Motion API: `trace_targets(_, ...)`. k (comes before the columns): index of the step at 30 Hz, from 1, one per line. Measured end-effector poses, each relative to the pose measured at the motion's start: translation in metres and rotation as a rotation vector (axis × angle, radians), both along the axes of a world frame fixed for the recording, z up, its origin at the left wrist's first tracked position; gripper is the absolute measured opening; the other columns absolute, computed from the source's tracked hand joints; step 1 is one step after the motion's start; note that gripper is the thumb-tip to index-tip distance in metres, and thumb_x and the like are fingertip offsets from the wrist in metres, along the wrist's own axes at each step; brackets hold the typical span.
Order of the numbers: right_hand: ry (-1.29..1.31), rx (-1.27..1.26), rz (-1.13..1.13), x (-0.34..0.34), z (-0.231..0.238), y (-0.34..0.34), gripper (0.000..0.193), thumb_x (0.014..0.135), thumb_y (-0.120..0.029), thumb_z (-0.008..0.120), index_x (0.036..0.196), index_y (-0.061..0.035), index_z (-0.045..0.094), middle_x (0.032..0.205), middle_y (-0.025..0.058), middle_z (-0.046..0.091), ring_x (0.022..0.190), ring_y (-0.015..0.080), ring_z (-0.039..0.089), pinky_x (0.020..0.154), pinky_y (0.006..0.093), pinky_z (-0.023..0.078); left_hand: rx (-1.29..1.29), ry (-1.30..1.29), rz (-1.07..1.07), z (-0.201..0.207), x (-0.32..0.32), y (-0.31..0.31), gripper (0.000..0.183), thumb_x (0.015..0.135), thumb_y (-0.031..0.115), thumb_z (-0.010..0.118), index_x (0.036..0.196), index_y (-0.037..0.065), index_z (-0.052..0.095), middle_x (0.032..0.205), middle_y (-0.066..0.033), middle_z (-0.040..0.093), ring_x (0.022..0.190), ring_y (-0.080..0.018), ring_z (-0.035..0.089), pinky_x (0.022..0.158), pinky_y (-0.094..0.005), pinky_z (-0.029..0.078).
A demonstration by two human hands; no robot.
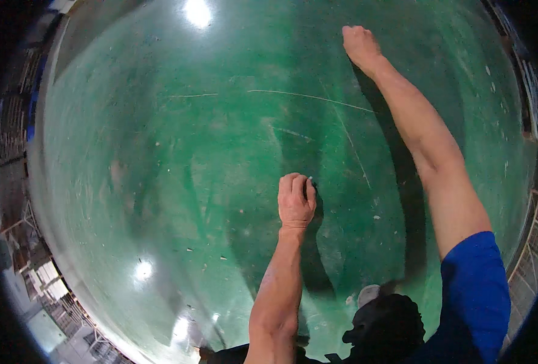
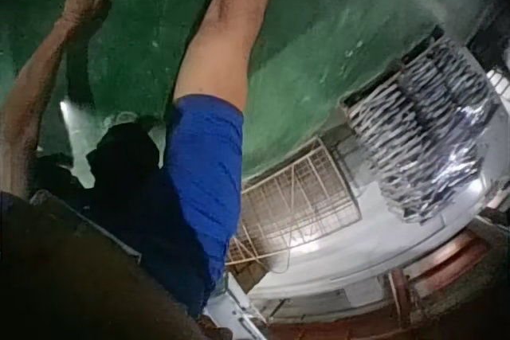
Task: Picking up small metal components such as screws from the factory floor and placing them into a plastic bag.
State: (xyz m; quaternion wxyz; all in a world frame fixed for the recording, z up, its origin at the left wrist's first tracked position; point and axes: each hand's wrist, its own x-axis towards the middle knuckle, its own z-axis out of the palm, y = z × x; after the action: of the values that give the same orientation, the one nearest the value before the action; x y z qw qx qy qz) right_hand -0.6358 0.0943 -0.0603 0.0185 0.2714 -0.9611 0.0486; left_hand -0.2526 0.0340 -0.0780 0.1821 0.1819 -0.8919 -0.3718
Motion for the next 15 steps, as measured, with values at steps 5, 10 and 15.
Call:
trace_targets(5,-0.067,-0.022,-0.040,0.012,0.008,0.034,0.014,0.080,-0.007,0.052,0.090,0.0010,0.057,0.094,0.0245,0.064,0.088,0.0436,0.061,0.076,0.0506,0.049,0.009,0.006,-0.013,0.004,0.000,-0.001,0.012,0.082,0.006,0.063,0.091,0.003,0.055,0.094,-0.0138,0.057,0.087,-0.0325,0.055,0.075,-0.0410,0.047)
trace_targets(10,-0.245,-0.321,0.017,0.099,0.031,0.067,0.022,0.073,-0.010,0.062,0.092,0.0010,0.062,0.081,0.0165,0.065,0.078,0.0301,0.064,0.073,0.0377,0.049,-0.002,0.049,0.001,0.001,0.007,-0.005,0.012,0.083,0.008,0.062,0.090,0.003,0.054,0.091,-0.0140,0.055,0.086,-0.0325,0.054,0.077,-0.0412,0.047)
trace_targets(15,-0.528,-0.653,-0.114,0.250,0.074,0.088,0.017,0.076,-0.009,0.064,0.090,0.0012,0.064,0.075,0.0075,0.065,0.071,0.0114,0.060,0.069,0.0275,0.049,0.061,0.080,0.029,-0.003,0.012,-0.008,0.010,0.086,0.011,0.059,0.087,0.002,0.054,0.088,-0.0150,0.054,0.087,-0.0341,0.053,0.076,-0.0413,0.046)
